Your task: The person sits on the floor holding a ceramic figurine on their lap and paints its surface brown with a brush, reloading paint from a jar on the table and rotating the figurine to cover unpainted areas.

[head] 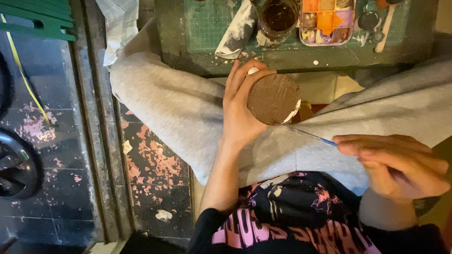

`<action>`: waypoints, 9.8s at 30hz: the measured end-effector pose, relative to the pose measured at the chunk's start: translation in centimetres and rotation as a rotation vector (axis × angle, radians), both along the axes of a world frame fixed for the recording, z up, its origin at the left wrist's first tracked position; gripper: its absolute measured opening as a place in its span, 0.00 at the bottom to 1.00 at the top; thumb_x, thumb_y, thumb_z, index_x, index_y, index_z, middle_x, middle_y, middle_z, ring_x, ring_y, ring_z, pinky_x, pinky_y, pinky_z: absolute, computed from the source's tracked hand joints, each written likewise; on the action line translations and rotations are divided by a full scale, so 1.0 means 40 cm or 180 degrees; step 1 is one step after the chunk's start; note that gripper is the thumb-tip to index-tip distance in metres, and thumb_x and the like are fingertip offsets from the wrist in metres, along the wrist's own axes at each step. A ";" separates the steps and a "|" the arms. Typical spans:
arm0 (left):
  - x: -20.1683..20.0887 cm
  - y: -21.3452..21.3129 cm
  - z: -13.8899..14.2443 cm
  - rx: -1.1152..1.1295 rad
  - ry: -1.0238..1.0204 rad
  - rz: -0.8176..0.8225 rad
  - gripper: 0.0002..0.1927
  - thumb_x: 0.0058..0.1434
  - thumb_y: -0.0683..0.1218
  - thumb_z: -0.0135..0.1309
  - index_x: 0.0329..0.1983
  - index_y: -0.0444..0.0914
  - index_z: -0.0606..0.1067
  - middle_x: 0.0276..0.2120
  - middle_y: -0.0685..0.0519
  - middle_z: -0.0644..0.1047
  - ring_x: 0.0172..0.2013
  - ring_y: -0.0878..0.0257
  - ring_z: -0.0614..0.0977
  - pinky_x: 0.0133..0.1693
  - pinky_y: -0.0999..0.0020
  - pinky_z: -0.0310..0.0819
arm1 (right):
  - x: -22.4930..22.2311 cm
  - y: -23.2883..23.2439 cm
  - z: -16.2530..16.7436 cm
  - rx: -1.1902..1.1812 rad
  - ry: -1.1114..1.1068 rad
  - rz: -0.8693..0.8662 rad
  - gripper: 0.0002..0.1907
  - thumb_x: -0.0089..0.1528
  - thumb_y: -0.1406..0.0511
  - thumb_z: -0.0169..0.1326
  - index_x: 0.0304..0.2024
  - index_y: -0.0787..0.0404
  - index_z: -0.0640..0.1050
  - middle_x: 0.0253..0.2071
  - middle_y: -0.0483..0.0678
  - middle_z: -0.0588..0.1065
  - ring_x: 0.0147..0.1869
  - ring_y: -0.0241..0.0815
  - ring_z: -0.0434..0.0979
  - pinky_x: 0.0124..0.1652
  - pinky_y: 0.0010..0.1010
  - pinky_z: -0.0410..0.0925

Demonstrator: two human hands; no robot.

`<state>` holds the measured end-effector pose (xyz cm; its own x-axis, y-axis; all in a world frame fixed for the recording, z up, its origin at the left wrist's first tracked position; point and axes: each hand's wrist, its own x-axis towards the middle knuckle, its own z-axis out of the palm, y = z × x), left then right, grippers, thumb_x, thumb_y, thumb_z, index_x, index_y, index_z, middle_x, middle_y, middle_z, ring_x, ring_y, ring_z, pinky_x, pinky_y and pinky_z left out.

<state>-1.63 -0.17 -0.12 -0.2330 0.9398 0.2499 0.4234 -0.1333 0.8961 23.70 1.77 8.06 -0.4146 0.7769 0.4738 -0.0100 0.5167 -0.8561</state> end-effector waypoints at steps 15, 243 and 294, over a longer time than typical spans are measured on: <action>0.003 -0.005 0.009 -0.0026 0.0020 -0.0020 0.32 0.45 0.47 0.73 0.54 0.40 0.76 0.55 0.50 0.75 0.60 0.52 0.78 0.76 0.46 0.57 | 0.031 -0.001 -0.069 0.0203 -0.0058 0.0229 0.06 0.70 0.74 0.50 0.47 0.70 0.76 0.42 0.63 0.79 0.47 0.55 0.86 0.48 0.46 0.78; 0.001 -0.014 -0.008 -0.0131 -0.0109 0.0329 0.35 0.43 0.47 0.73 0.56 0.38 0.75 0.57 0.50 0.74 0.63 0.50 0.76 0.76 0.48 0.56 | -0.007 -0.067 -0.020 0.0235 0.0028 -0.0019 0.04 0.68 0.77 0.52 0.46 0.73 0.74 0.42 0.67 0.78 0.49 0.58 0.83 0.50 0.54 0.77; 0.007 -0.010 0.001 -0.0099 -0.0171 0.0301 0.36 0.43 0.48 0.75 0.55 0.38 0.75 0.58 0.49 0.74 0.64 0.47 0.75 0.75 0.47 0.56 | 0.033 -0.053 -0.093 0.0092 0.0370 -0.0870 0.04 0.73 0.75 0.54 0.49 0.73 0.74 0.45 0.66 0.79 0.47 0.55 0.85 0.54 0.52 0.80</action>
